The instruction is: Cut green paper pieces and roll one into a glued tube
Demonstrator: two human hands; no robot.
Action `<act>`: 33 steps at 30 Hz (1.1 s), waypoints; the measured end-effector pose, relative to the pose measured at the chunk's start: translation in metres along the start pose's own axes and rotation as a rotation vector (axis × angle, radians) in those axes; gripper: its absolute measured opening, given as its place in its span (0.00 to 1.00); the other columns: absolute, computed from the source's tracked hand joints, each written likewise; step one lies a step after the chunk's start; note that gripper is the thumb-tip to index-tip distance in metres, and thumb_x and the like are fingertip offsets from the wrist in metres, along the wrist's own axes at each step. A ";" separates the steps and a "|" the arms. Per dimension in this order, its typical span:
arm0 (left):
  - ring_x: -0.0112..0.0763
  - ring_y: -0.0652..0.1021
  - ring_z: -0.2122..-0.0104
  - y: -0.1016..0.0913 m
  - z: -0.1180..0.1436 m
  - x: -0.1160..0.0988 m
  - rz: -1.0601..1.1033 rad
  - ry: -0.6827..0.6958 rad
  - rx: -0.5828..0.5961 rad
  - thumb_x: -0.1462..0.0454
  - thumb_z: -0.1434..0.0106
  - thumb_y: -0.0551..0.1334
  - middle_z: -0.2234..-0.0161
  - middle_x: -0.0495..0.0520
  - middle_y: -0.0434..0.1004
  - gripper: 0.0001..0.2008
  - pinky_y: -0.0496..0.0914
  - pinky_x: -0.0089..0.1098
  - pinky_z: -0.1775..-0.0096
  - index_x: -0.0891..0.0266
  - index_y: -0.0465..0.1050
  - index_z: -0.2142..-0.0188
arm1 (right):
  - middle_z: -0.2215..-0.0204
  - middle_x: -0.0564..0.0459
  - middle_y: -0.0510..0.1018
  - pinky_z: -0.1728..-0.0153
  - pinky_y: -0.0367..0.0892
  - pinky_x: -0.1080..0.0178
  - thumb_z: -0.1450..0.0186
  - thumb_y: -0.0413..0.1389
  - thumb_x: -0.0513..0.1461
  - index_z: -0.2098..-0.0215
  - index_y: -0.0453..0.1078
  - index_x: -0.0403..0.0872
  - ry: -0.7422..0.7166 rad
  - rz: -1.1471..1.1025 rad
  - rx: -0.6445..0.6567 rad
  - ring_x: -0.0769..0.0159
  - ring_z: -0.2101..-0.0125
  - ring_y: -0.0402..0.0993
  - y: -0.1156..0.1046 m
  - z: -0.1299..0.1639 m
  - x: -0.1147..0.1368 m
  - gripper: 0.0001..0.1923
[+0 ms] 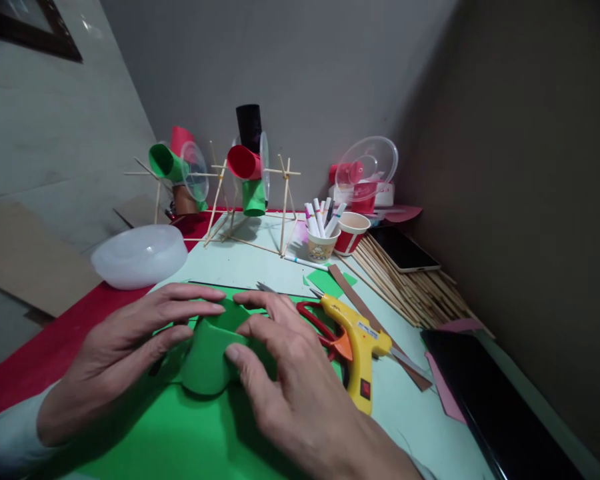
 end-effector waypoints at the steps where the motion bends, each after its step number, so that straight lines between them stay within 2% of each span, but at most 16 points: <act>1: 0.36 0.74 0.51 0.002 0.001 0.000 0.007 -0.003 0.009 0.65 0.33 0.59 0.52 0.49 0.78 0.12 0.64 0.28 0.48 0.48 0.79 0.55 | 0.45 0.52 0.72 0.48 0.65 0.58 0.32 0.54 0.40 0.66 0.69 0.50 -0.003 0.005 0.003 0.61 0.45 0.68 0.001 0.000 0.000 0.05; 5: 0.35 0.77 0.57 0.003 -0.001 0.003 0.052 -0.028 0.006 0.64 0.33 0.59 0.60 0.50 0.79 0.07 0.68 0.28 0.55 0.53 0.76 0.63 | 0.45 0.51 0.72 0.48 0.66 0.59 0.31 0.54 0.40 0.65 0.70 0.50 -0.009 0.018 0.013 0.61 0.45 0.68 0.002 0.001 -0.001 0.05; 9: 0.35 0.77 0.60 0.002 -0.002 0.003 0.072 -0.037 0.003 0.63 0.33 0.58 0.63 0.52 0.79 0.08 0.69 0.29 0.57 0.56 0.74 0.68 | 0.46 0.49 0.72 0.49 0.67 0.58 0.32 0.54 0.40 0.65 0.70 0.50 -0.021 0.029 0.000 0.60 0.45 0.69 0.002 0.001 -0.003 0.04; 18: 0.32 0.77 0.61 0.000 -0.002 0.003 0.125 -0.056 0.023 0.65 0.33 0.59 0.65 0.50 0.78 0.08 0.68 0.27 0.59 0.56 0.74 0.69 | 0.44 0.51 0.71 0.48 0.65 0.58 0.31 0.54 0.41 0.63 0.69 0.51 -0.009 0.036 0.012 0.62 0.45 0.67 0.002 0.000 -0.006 0.04; 23: 0.30 0.74 0.67 0.000 0.000 0.005 0.110 -0.058 0.061 0.64 0.32 0.57 0.66 0.50 0.75 0.08 0.67 0.26 0.66 0.56 0.73 0.67 | 0.46 0.48 0.72 0.48 0.66 0.58 0.31 0.53 0.39 0.63 0.69 0.50 -0.054 0.054 0.001 0.61 0.45 0.68 0.001 -0.001 -0.004 0.04; 26: 0.31 0.73 0.67 0.002 0.001 0.005 0.076 -0.035 0.087 0.63 0.33 0.59 0.68 0.50 0.73 0.06 0.67 0.28 0.64 0.57 0.71 0.68 | 0.46 0.47 0.72 0.48 0.67 0.58 0.31 0.53 0.38 0.63 0.69 0.49 -0.074 0.068 0.000 0.60 0.46 0.69 0.001 -0.001 -0.002 0.04; 29: 0.31 0.73 0.66 0.002 0.001 0.004 0.038 0.001 0.074 0.63 0.36 0.63 0.69 0.49 0.73 0.02 0.67 0.28 0.63 0.56 0.73 0.67 | 0.46 0.47 0.73 0.47 0.66 0.58 0.31 0.53 0.38 0.64 0.69 0.49 -0.092 0.089 0.004 0.61 0.45 0.68 0.002 0.000 -0.001 0.04; 33: 0.29 0.74 0.68 0.003 0.001 0.003 0.000 0.013 0.041 0.63 0.37 0.64 0.70 0.48 0.73 0.02 0.67 0.27 0.65 0.55 0.77 0.66 | 0.47 0.47 0.73 0.47 0.66 0.60 0.31 0.54 0.38 0.63 0.70 0.49 -0.097 0.102 0.010 0.63 0.46 0.69 0.004 0.000 -0.002 0.04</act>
Point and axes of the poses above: each hand's wrist, its own z-axis away from the middle knuckle, its own y-axis out of the palm, x = y × z, the point moved 5 cm from there along -z, towards the middle knuckle
